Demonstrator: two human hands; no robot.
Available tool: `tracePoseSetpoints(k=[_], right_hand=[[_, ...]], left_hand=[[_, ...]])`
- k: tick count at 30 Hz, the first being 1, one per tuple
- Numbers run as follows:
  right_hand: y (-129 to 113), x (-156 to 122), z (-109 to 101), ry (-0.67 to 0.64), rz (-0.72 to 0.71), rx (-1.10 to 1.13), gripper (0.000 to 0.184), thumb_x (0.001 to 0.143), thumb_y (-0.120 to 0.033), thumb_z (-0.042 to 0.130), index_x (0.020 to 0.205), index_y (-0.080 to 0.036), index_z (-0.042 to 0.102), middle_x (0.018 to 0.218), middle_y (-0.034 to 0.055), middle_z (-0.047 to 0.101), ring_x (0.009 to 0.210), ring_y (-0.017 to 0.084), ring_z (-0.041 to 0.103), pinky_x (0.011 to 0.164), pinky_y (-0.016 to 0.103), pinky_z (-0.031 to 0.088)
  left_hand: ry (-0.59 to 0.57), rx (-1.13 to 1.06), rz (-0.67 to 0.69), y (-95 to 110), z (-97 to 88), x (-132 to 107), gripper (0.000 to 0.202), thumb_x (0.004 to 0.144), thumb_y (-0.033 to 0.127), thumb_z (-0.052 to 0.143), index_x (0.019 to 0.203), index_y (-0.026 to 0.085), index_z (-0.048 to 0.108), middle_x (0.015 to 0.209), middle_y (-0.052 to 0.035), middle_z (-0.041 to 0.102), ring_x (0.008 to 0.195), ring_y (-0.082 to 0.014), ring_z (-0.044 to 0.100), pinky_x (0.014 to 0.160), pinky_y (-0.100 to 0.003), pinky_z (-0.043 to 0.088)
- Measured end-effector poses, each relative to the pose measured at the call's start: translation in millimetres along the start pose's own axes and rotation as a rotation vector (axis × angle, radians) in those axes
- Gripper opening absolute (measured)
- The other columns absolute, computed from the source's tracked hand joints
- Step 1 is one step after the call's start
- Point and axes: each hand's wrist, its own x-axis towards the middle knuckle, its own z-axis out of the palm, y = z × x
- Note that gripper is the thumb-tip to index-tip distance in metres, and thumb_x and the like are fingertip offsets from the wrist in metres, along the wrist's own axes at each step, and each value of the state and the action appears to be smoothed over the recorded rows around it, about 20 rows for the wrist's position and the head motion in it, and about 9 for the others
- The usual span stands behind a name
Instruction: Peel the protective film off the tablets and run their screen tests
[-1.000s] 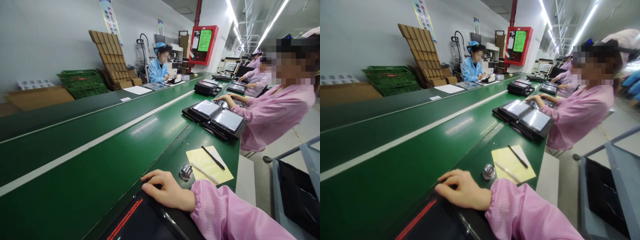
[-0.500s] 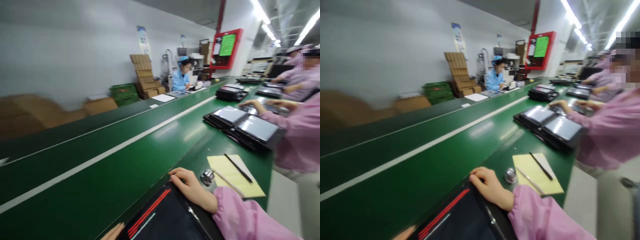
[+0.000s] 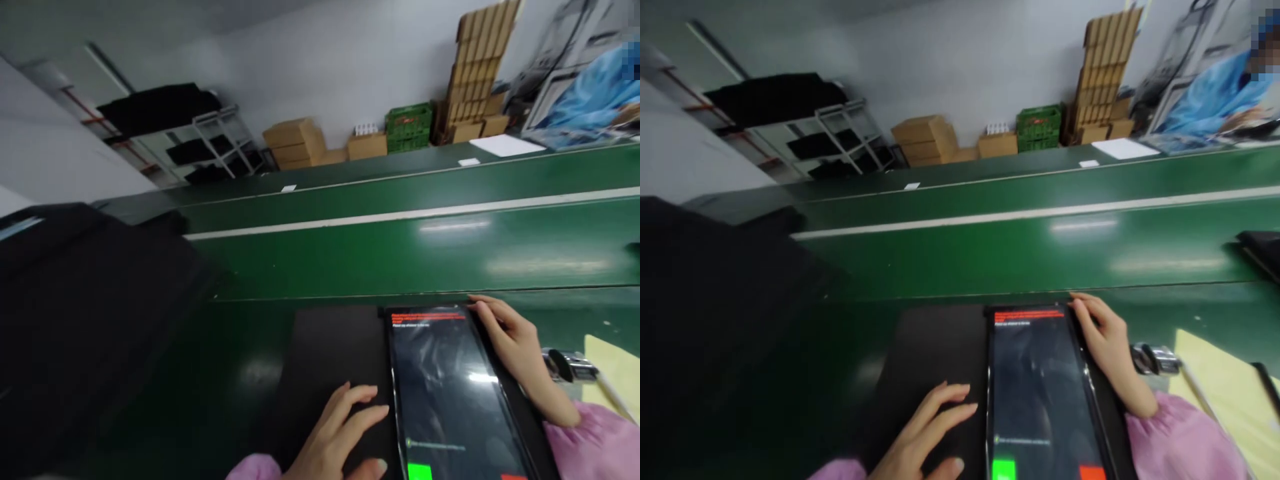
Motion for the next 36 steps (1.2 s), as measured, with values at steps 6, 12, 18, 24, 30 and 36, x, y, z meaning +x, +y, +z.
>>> tracePoseSetpoints(k=[6, 12, 18, 24, 30, 36], right_hand=[[1, 0, 0, -0.003, 0.018, -0.045, 0.063, 0.091, -0.083, 0.052, 0.078, -0.026, 0.076, 0.102, 0.0091, 0.081, 0.093, 0.028, 0.078, 0.085, 0.04, 0.063], [0, 0, 0, 0.022, 0.009, -0.074, 0.062, 0.092, -0.082, 0.05, 0.078, -0.027, 0.075, 0.101, 0.008, 0.081, 0.094, 0.028, 0.078, 0.087, 0.042, 0.063], [-1, 0, -1, 0.01, 0.006, -0.093, 0.06, 0.092, -0.081, 0.05, 0.078, -0.028, 0.075, 0.101, 0.0075, 0.081, 0.094, 0.029, 0.078, 0.088, 0.044, 0.063], [0, 0, -2, 0.011, 0.005, -0.111, 0.058, 0.094, -0.078, 0.05, 0.079, -0.028, 0.075, 0.101, 0.0068, 0.081, 0.093, 0.028, 0.078, 0.086, 0.043, 0.063], [2, 0, -3, -0.004, -0.034, -0.147, 0.053, 0.099, -0.071, 0.049, 0.082, -0.028, 0.074, 0.102, 0.0063, 0.081, 0.092, 0.026, 0.077, 0.086, 0.041, 0.062], [-20, 3, -5, -0.053, -0.216, -0.265, 0.054, 0.104, -0.066, 0.044, 0.093, -0.028, 0.08, 0.107, 0.0092, 0.079, 0.099, 0.028, 0.075, 0.09, 0.046, 0.06]], left_hand=[[0.021, 0.097, 0.037, 28, -4.7, -1, 0.037, 0.102, 0.047, 0.065, 0.133, 0.026, 0.066, 0.138, -0.0093, 0.068, 0.135, -0.0267, 0.062, 0.112, -0.046, 0.054], [0.048, 0.169, 0.206, 37, 1.2, -1, 0.025, 0.103, 0.039, 0.065, 0.123, 0.024, 0.071, 0.125, -0.0089, 0.072, 0.124, -0.0228, 0.068, 0.114, -0.046, 0.052], [0.116, 0.217, 0.27, 37, 6.4, 0, 0.032, 0.109, 0.043, 0.049, 0.118, 0.024, 0.074, 0.114, -0.0072, 0.073, 0.113, -0.0182, 0.07, 0.113, -0.045, 0.052], [0.138, 0.223, 0.28, 36, 8.6, -3, 0.028, 0.108, 0.04, 0.053, 0.117, 0.023, 0.074, 0.114, -0.0073, 0.074, 0.112, -0.0188, 0.071, 0.113, -0.044, 0.053], [0.169, 0.248, 0.294, 35, 13.9, -7, 0.03, 0.111, 0.035, 0.047, 0.119, 0.024, 0.074, 0.114, -0.007, 0.074, 0.114, -0.0181, 0.07, 0.114, -0.046, 0.053], [0.34, 0.387, 0.31, 30, 37.6, -7, 0.02, 0.104, 0.028, 0.064, 0.12, 0.037, 0.074, 0.121, 0.0015, 0.073, 0.12, -0.0155, 0.069, 0.119, -0.048, 0.047]])
